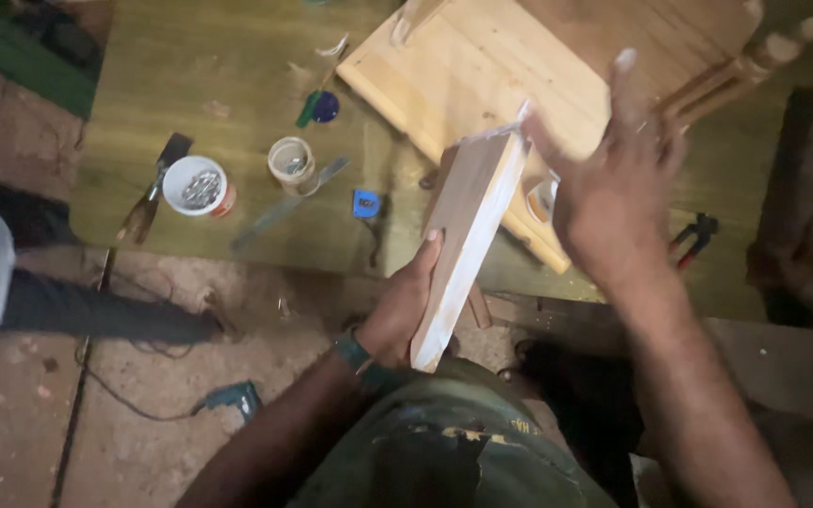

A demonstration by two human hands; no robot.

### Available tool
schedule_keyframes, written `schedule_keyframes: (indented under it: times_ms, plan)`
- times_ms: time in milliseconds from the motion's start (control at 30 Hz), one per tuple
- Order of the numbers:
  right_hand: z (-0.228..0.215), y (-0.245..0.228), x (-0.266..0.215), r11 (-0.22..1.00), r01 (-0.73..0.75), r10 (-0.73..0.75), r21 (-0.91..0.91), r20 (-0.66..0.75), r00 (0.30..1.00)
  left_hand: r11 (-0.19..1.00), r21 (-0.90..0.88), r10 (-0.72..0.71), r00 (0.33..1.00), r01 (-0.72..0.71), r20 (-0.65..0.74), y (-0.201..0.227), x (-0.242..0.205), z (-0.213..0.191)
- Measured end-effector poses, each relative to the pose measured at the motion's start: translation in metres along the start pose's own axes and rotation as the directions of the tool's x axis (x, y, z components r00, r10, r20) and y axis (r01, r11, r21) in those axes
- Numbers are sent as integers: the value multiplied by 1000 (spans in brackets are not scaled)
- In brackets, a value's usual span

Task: The person applies glue to the edges of a wooden board and then hammers it onto a larger wooden structure.

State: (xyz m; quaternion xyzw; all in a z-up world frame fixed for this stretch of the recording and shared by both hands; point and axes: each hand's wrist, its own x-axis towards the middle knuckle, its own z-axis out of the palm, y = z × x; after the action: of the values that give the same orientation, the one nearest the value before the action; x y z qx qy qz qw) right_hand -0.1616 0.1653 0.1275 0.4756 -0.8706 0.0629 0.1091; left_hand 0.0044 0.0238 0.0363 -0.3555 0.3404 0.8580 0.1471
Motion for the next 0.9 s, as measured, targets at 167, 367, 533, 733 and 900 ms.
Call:
schedule_keyframes:
  times_ms: [167, 367, 533, 733, 900]
  plan:
    - [-3, -58, -37, 985, 152, -162, 76, 159, 974, 1000, -16, 26, 1000, -26, -10, 12, -5, -2]
    - [-8, -31, -4, 996, -36, 40, -85, 43, 998, 999, -39, 9, 999, -7, 53, 6, -6, -2]
    - [2, -30, -7, 314, -441, 455, 841, 275, 847, 1000, -26, 15, 998, -17, -66, 2, 1, -7]
    - [23, -54, -31, -14, -411, 373, 911, 386, 843, 975, -134, 190, 979, -178, 80, 3, 5, -10]
    - [26, -59, -36, -118, -433, 372, 894, 444, 815, 998, -63, -16, 998, 13, -55, 11, -9, -6]
